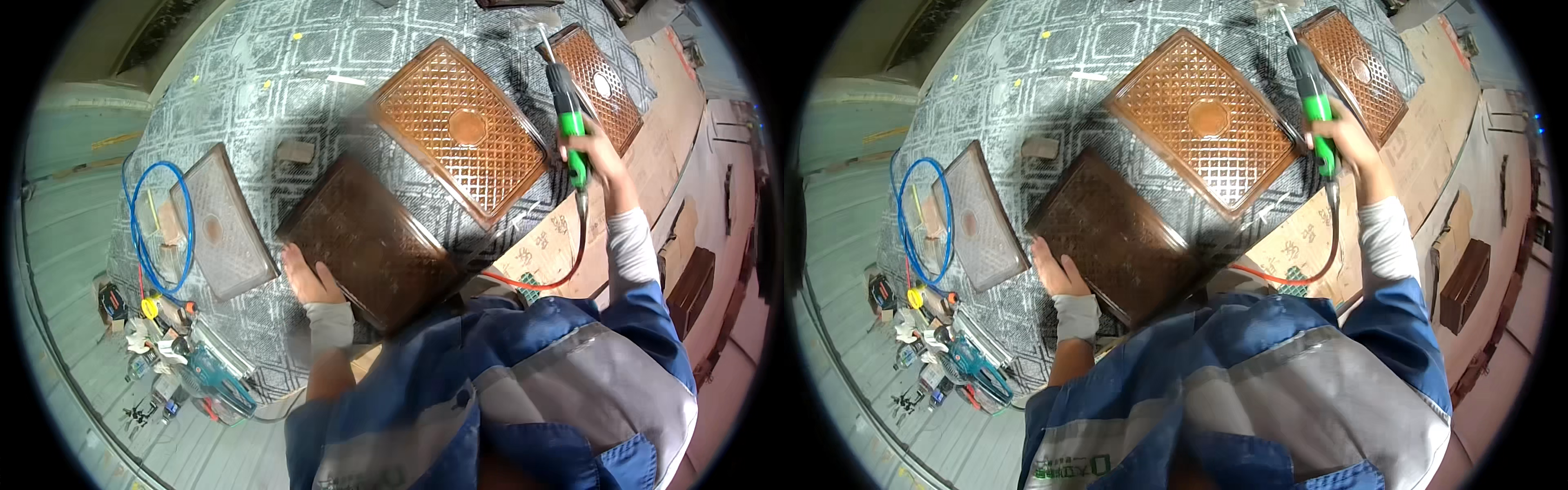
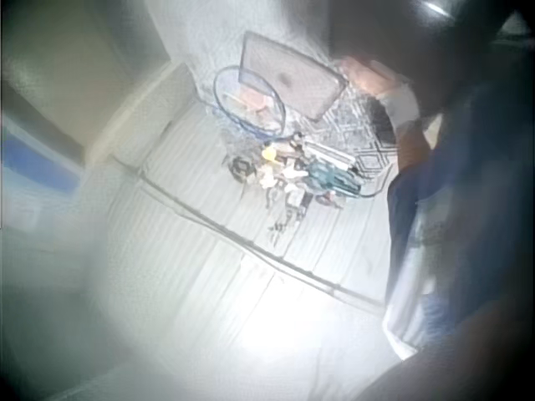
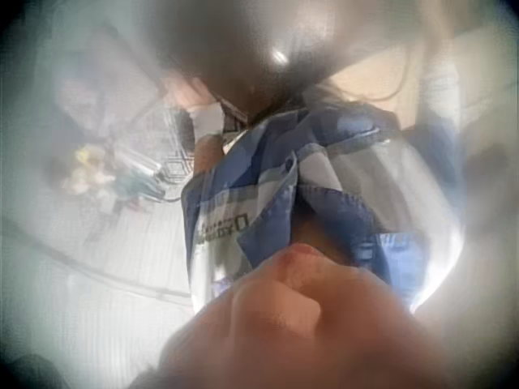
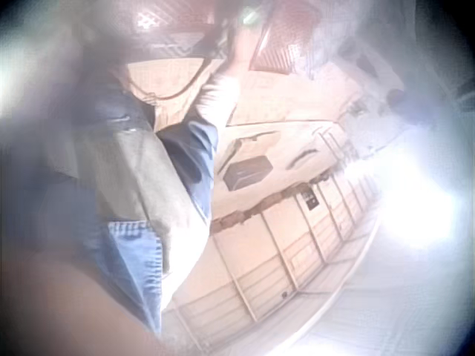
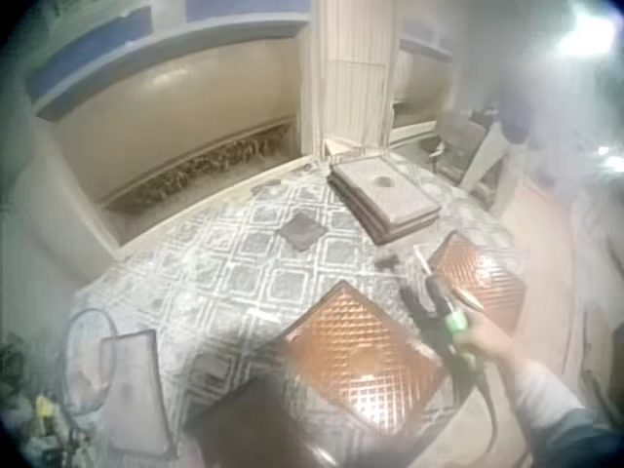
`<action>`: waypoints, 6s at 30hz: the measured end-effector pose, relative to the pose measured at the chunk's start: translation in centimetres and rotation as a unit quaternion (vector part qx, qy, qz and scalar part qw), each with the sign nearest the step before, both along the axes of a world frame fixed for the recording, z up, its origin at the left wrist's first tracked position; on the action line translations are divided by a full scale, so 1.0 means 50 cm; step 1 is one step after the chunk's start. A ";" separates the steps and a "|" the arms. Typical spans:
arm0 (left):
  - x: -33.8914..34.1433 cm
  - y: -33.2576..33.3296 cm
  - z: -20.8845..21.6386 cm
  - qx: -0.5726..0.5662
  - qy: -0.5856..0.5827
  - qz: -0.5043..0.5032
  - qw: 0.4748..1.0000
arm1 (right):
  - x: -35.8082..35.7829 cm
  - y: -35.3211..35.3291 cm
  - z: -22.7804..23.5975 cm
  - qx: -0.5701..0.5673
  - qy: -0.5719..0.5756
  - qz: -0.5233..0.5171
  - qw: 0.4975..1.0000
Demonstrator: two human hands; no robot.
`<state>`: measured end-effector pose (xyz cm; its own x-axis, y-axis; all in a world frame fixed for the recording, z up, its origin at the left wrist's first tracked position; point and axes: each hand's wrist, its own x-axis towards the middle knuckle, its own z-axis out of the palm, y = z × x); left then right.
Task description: The person sands the surfaces and edges of several ornate wooden panels using a handheld power sander.
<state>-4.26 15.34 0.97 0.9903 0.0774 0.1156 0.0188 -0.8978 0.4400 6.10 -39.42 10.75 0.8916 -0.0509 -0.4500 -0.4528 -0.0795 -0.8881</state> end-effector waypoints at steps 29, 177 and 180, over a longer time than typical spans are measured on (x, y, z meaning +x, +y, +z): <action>-0.138 0.062 -0.007 -0.112 0.007 -0.282 0.953 | -0.233 0.781 -0.023 -0.191 0.093 0.099 0.972; -0.134 0.049 -0.029 0.053 -0.034 -0.199 0.978 | -0.616 0.601 0.022 -0.321 0.151 0.038 0.934; -0.133 0.047 -0.029 0.070 -0.057 -0.198 0.976 | -0.682 0.626 0.028 -0.326 0.145 0.167 0.919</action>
<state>-10.91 17.67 -0.50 0.9193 -0.3332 0.2093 -0.3839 -0.8764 0.2908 -27.98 -8.13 12.15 0.7534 -0.1398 -0.6426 -0.5173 -0.7292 -0.4479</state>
